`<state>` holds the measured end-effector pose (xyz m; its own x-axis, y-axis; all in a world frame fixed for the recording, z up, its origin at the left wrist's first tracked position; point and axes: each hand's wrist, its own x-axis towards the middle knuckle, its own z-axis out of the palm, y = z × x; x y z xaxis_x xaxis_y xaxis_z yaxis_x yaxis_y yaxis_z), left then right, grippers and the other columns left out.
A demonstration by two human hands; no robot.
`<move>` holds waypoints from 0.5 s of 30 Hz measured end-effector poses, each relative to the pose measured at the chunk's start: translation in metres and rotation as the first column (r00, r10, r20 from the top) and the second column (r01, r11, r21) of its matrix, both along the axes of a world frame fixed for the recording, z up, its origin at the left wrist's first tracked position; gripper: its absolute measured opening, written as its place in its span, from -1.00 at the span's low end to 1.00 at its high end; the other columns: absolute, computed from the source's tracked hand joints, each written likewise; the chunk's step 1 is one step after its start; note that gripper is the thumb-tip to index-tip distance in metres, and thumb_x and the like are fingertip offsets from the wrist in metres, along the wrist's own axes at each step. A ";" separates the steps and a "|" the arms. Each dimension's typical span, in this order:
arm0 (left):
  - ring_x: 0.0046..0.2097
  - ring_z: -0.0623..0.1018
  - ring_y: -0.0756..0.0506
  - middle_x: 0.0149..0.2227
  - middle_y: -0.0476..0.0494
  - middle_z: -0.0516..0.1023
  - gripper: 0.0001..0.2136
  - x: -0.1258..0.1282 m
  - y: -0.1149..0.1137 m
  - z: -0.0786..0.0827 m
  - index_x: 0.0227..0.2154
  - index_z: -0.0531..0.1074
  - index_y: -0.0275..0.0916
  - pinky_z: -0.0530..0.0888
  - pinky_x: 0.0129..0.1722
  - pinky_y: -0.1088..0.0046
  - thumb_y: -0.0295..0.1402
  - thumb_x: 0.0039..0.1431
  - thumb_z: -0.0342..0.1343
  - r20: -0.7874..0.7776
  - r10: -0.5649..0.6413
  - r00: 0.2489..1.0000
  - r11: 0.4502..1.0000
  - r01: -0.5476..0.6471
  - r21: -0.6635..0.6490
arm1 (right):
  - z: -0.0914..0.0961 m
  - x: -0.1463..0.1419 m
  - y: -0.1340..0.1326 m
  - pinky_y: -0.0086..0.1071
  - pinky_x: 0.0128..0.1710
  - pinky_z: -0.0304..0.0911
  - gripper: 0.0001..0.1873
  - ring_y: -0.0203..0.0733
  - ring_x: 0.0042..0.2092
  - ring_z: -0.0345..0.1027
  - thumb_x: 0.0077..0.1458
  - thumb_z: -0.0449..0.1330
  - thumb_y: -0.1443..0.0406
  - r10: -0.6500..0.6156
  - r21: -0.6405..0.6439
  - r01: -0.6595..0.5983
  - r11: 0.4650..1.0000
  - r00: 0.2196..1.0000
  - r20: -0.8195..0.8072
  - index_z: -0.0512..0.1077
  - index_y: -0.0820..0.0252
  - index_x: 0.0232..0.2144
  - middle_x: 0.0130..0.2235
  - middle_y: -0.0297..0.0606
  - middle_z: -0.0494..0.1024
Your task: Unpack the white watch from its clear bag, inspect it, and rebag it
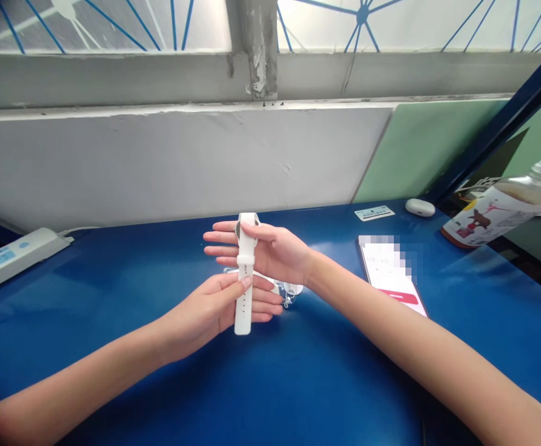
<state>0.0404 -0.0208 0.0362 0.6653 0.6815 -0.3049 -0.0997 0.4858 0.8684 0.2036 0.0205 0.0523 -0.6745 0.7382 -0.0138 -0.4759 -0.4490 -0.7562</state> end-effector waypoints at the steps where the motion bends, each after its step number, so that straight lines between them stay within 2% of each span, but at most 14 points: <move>1: -0.06 0.63 -0.28 -0.11 -0.45 0.63 -0.68 -0.001 0.001 0.001 -0.15 0.52 -0.41 0.50 0.00 0.16 -0.19 0.32 0.12 0.006 0.013 1.000 1.000 -0.013 0.002 | 0.001 0.001 0.000 -0.14 0.26 0.16 -0.59 -0.06 0.18 0.36 0.38 -0.12 0.26 -0.008 0.002 0.008 1.000 1.000 -0.002 0.36 0.30 0.11 0.26 -0.03 0.36; 4: -0.08 0.64 -0.26 -0.12 -0.43 0.64 -0.71 -0.002 0.003 0.002 -0.15 0.51 -0.40 0.51 -0.02 0.20 -0.22 0.33 0.12 0.020 0.029 0.999 1.000 -0.029 -0.004 | 0.006 0.003 0.000 -0.17 0.25 0.17 -0.58 -0.07 0.18 0.36 0.38 -0.13 0.26 -0.018 0.019 0.018 1.000 1.000 0.002 0.37 0.31 0.10 0.26 -0.05 0.35; 11: -0.07 0.63 -0.29 -0.08 -0.46 0.61 -0.67 -0.003 0.005 0.002 -0.13 0.52 -0.40 0.51 -0.03 0.19 -0.18 0.30 0.15 0.055 -0.044 0.997 0.999 0.046 -0.022 | 0.011 0.006 0.000 -0.17 0.25 0.14 -0.57 -0.09 0.23 0.28 0.37 -0.15 0.25 0.013 0.051 -0.014 0.999 1.000 0.024 0.40 0.26 0.07 0.25 -0.11 0.38; 15: -0.09 0.63 -0.30 -0.11 -0.48 0.62 -0.69 -0.003 0.005 0.003 -0.15 0.51 -0.42 0.50 -0.03 0.16 -0.20 0.31 0.13 0.040 -0.018 0.999 0.998 0.020 -0.058 | 0.009 0.007 0.000 -0.18 0.14 0.23 -0.58 -0.11 0.06 0.43 0.36 -0.15 0.26 0.004 0.031 -0.005 1.000 1.000 0.026 0.43 0.23 0.03 0.15 -0.16 0.48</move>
<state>0.0374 -0.0154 0.0388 0.6903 0.6505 -0.3168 -0.1236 0.5374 0.8342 0.2103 0.0208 0.0617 -0.6775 0.7355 -0.0086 -0.4539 -0.4273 -0.7819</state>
